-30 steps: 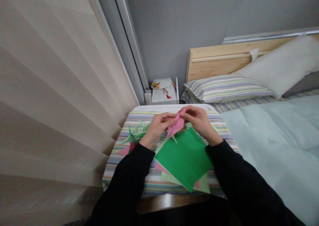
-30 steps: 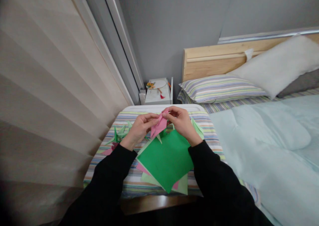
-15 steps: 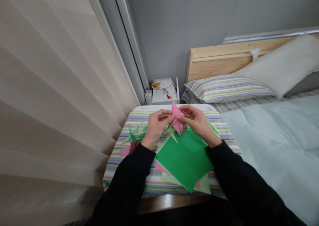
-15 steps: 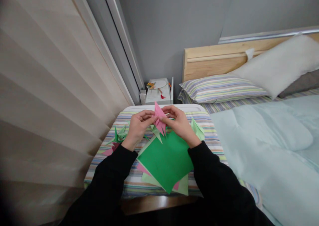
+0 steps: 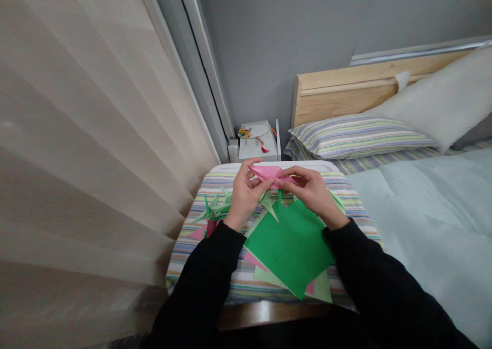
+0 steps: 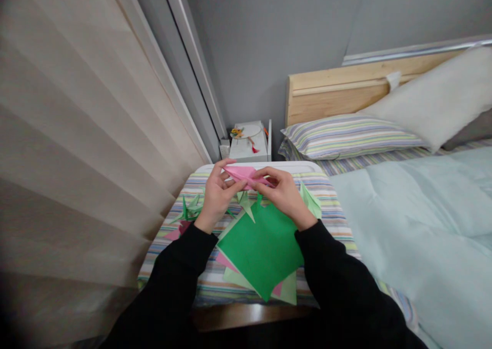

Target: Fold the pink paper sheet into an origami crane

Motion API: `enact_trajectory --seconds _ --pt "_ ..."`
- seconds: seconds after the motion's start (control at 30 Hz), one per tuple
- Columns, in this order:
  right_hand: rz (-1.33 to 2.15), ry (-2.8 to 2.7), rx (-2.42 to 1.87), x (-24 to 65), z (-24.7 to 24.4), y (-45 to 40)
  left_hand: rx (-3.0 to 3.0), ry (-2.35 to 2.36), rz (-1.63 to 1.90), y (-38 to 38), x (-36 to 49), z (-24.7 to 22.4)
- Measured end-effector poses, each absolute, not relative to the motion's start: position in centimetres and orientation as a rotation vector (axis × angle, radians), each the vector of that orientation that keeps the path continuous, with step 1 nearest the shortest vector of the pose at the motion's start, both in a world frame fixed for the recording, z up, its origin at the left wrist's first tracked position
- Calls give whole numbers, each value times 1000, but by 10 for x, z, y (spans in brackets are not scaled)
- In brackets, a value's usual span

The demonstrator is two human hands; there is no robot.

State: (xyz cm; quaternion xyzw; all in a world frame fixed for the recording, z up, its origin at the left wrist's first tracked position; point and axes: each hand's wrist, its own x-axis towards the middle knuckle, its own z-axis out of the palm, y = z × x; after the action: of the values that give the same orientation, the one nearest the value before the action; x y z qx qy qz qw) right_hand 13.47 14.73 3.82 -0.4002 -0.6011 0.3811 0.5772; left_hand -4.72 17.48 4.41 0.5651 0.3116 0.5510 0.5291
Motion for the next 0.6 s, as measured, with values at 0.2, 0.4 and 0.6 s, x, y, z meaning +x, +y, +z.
enact_trajectory --seconds 0.2,0.4,0.6 --pt "849 -1296 -899 136 35 152 1294 865 1538 181 -49 41" --pt "1080 -1168 -767 130 39 147 1292 892 1553 181 -49 41" --pt "972 -1224 -830 130 39 150 1336 851 1430 178 -49 41"
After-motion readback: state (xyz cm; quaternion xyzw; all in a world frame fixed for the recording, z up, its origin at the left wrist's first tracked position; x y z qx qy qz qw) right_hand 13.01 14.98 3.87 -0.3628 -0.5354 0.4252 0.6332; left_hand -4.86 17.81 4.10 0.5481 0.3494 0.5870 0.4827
